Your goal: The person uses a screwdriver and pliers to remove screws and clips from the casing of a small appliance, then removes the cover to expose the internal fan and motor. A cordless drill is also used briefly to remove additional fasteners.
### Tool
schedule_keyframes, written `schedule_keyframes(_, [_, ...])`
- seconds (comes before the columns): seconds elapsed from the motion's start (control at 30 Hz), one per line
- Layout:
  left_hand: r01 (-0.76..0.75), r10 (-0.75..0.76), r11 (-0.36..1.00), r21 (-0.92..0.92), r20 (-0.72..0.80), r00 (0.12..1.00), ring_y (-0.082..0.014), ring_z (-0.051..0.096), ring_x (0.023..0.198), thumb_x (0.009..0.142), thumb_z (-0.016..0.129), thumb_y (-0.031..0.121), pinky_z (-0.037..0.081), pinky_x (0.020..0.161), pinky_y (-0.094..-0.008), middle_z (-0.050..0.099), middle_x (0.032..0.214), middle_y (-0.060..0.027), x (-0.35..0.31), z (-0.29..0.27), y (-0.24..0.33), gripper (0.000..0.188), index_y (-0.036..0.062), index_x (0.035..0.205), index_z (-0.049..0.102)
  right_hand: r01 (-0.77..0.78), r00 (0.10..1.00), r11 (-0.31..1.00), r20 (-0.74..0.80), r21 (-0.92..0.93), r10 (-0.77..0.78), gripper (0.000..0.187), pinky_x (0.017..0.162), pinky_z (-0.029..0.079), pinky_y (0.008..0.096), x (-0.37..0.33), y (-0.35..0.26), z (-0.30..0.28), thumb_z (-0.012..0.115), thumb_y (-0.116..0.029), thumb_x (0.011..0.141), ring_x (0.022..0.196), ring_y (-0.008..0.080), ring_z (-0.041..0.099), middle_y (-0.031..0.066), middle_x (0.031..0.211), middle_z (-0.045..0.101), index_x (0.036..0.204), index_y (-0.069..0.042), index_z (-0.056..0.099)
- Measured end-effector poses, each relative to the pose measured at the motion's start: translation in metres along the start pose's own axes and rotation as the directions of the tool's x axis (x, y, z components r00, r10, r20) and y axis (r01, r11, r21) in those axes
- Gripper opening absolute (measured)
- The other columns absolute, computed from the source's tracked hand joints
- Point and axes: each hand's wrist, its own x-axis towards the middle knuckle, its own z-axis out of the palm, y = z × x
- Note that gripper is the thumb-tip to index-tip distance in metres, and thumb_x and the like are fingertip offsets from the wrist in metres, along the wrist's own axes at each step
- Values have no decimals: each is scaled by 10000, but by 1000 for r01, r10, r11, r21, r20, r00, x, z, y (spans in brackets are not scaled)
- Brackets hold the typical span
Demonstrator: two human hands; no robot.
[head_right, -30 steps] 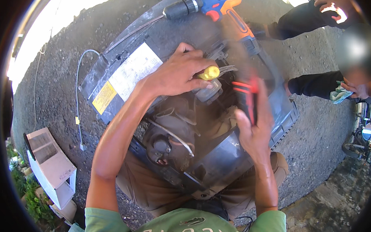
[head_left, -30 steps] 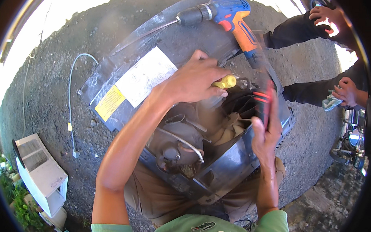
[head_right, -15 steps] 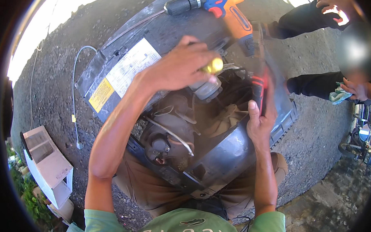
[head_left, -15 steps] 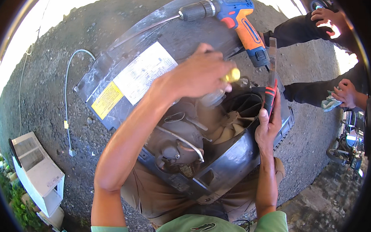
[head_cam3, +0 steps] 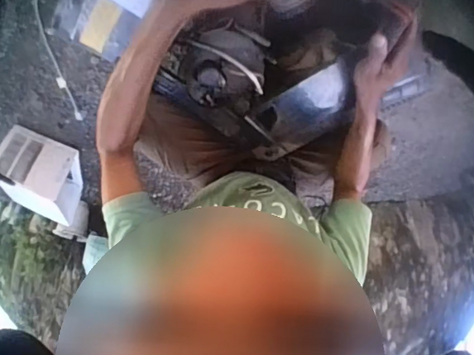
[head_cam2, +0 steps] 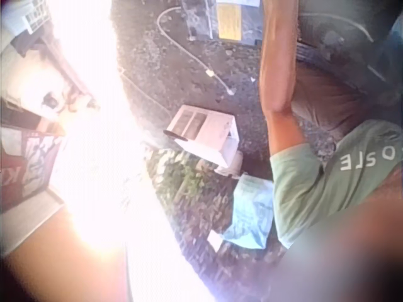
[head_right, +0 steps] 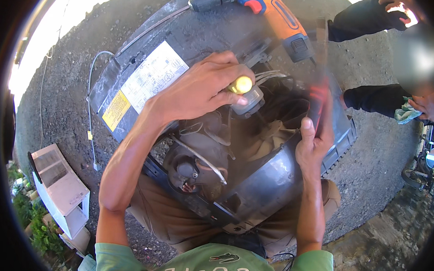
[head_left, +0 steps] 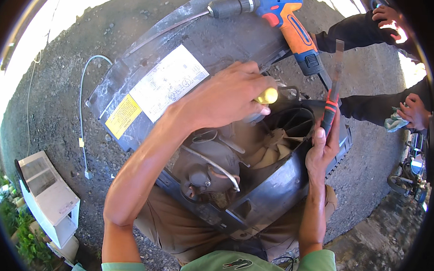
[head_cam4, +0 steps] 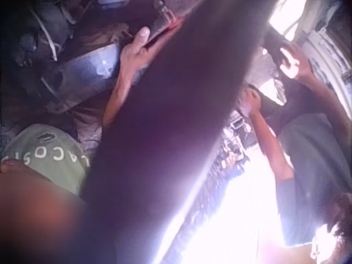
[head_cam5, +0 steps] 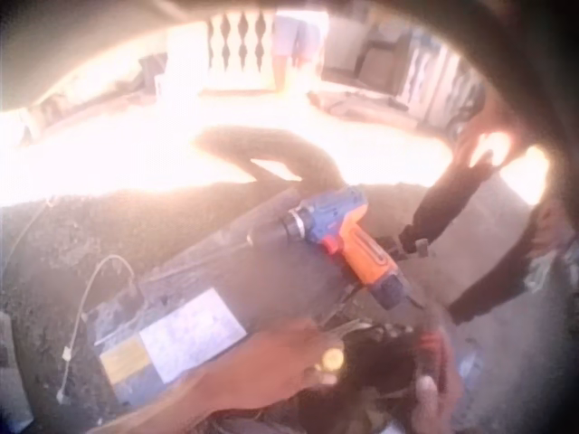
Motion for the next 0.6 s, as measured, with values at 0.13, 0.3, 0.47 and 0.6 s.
schedule_keyframes(0.13, [40, -29, 998, 43, -232, 972, -326, 569, 932, 897, 680, 284, 435, 813, -433, 595, 925, -133, 15, 16, -2, 292, 60, 1063, 593, -131, 991, 991, 18, 18, 131, 726, 991, 420, 312, -3, 2, -3, 593, -439, 973, 1158, 182, 543, 127, 1364, 540, 1471, 48, 387])
schedule_keyframes(0.3, [69, -87, 923, -380, -28, 996, -293, 596, 653, 878, 724, 269, 446, 624, -407, 576, 667, -139, 32, 27, 1, 291, 33, 813, 567, -103, 995, 995, 7, 8, 103, 694, 988, 420, 327, -1, -2, -2, 579, -428, 983, 1157, 195, 541, 131, 1355, 548, 1464, 40, 402])
schedule_keyframes(0.47, [131, -222, 857, -499, -126, 967, -79, 418, 559, 861, 772, 217, 385, 519, -306, 455, 535, -64, 33, 31, 3, 409, 1, 624, 518, 17, 1000, 1000, 1, 10, -17, 669, 1027, 403, 351, 4, -3, 1, 564, -418, 991, 1228, 225, 520, 146, 1384, 541, 1449, 47, 419])
schedule_keyframes(0.6, [161, -336, 930, -330, -588, 735, -104, 431, 522, 871, 732, 128, 405, 495, -302, 497, 537, -84, 28, 57, 18, 305, 9, 654, 553, 10, 999, 1000, -32, 6, -10, 698, 1038, 399, 350, 1, 5, 0, 573, -444, 983, 1247, 226, 517, 155, 1397, 533, 1450, 51, 417])
